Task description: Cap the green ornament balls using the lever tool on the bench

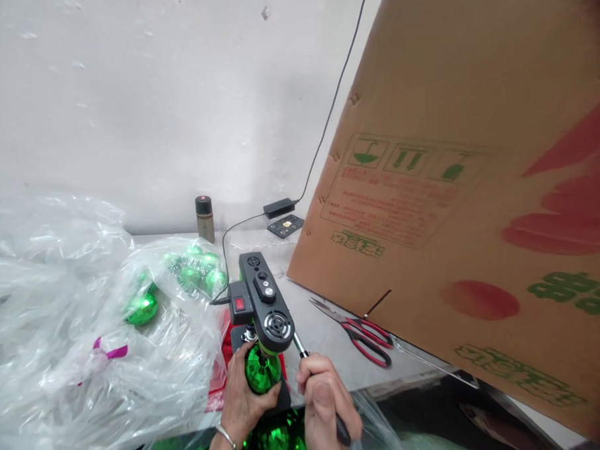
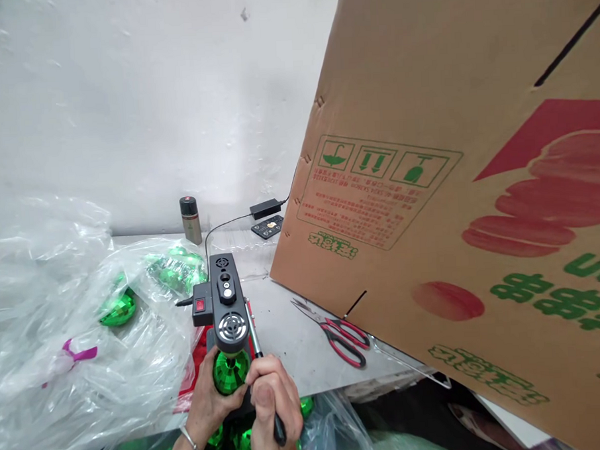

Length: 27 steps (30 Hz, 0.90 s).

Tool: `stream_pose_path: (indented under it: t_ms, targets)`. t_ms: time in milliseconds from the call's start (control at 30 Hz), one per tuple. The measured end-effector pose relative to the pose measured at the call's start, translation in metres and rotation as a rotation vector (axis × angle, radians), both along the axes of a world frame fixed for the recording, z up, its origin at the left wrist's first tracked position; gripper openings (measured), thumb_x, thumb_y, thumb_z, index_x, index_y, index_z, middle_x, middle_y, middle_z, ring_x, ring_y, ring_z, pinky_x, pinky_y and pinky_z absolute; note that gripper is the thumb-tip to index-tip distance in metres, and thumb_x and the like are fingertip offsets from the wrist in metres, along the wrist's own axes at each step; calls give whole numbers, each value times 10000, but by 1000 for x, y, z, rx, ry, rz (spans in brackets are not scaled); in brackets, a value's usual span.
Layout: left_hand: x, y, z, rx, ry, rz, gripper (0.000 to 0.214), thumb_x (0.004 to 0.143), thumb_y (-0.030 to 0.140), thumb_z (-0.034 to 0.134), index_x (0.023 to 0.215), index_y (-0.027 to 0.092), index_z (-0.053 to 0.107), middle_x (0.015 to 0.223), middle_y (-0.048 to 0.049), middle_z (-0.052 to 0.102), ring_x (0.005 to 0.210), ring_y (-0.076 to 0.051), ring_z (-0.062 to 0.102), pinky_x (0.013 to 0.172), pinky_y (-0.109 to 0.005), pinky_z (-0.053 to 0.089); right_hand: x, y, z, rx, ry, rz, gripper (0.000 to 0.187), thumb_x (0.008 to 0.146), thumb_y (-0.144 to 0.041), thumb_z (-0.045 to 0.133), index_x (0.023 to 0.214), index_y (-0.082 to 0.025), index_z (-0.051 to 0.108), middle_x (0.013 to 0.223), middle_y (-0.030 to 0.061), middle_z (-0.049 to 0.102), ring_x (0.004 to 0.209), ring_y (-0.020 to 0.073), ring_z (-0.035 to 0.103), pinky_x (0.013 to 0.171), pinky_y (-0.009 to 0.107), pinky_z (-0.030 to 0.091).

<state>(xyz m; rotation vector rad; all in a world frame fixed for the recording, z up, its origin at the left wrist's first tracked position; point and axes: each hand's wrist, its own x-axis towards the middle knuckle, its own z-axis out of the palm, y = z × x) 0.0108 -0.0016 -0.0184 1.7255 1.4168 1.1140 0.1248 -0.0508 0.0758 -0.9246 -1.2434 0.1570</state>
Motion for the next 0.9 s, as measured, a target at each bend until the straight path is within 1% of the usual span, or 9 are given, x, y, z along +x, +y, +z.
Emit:
stream_pose_path:
  t_ms: [67, 167, 267, 400, 467, 567, 767, 833, 900]
  targets:
    - [0, 0, 1, -12, -14, 3, 711, 619, 413, 727, 1229, 105, 530, 1169, -192, 634, 1115, -358, 606, 986, -585, 478, 0, -1, -2, 10, -49, -9, 316, 1015, -201, 339, 716, -206, 443, 740, -11, 496, 652, 116, 462, 600, 249, 391]
    - [0, 0, 4, -32, -32, -4, 725, 605, 422, 735, 1226, 108, 530, 1178, -193, 634, 1110, -361, 611, 981, -582, 481, -1, -4, -9, 29, -151, -43, 315, 1018, -204, 328, 725, -206, 443, 748, -9, 506, 675, 119, 492, 745, 283, 447]
    - [0, 0, 4, -42, -48, -16, 736, 605, 425, 731, 1234, 110, 517, 1203, -199, 626, 1133, -360, 604, 988, -581, 475, -3, -2, -23, 59, -131, -83, 328, 1024, -210, 305, 720, -210, 429, 745, -7, 513, 678, 128, 498, 861, 340, 450]
    - [0, 0, 2, -44, -52, -7, 765, 594, 472, 735, 1225, 99, 512, 1198, -210, 628, 1134, -370, 605, 983, -589, 477, 2, 5, -46, 139, -199, -35, 300, 1020, -214, 310, 768, -202, 471, 783, 17, 546, 710, 144, 531, 790, 344, 478]
    - [-1, 1, 0, -44, -50, -9, 764, 594, 482, 734, 1222, 105, 514, 1191, -205, 631, 1126, -371, 609, 975, -591, 482, 5, 6, -50, 156, -255, 5, 276, 1015, -219, 327, 799, -196, 498, 805, 30, 563, 731, 156, 552, 741, 342, 487]
    - [-1, 2, -1, -34, -52, -12, 744, 593, 437, 742, 1228, 124, 511, 1191, -184, 633, 1122, -355, 610, 981, -583, 480, 6, 5, -29, 112, -221, 11, 298, 1013, -225, 329, 759, -203, 483, 776, 25, 560, 695, 153, 539, 658, 319, 475]
    - [-1, 3, 0, -15, -105, -12, 729, 593, 370, 773, 1236, 149, 509, 1187, -149, 638, 1127, -328, 613, 1017, -561, 469, -2, 5, 58, -17, -22, 18, 316, 986, -131, 391, 683, -200, 447, 656, -15, 478, 610, 112, 496, 522, 243, 366]
    - [-7, -8, -5, -4, -111, 18, 742, 615, 388, 780, 1257, 158, 488, 1212, -154, 633, 1140, -331, 617, 1013, -557, 482, -3, 5, 71, -34, -5, 42, 324, 987, -126, 395, 676, -199, 447, 637, -20, 458, 610, 112, 484, 530, 244, 365]
    - [-21, -29, -14, 72, -55, 62, 747, 667, 407, 768, 1297, 167, 446, 1246, -171, 621, 1159, -334, 617, 1000, -551, 501, -3, 4, 71, -33, -3, 49, 323, 987, -122, 395, 678, -199, 450, 645, -17, 465, 631, 116, 491, 551, 249, 372]
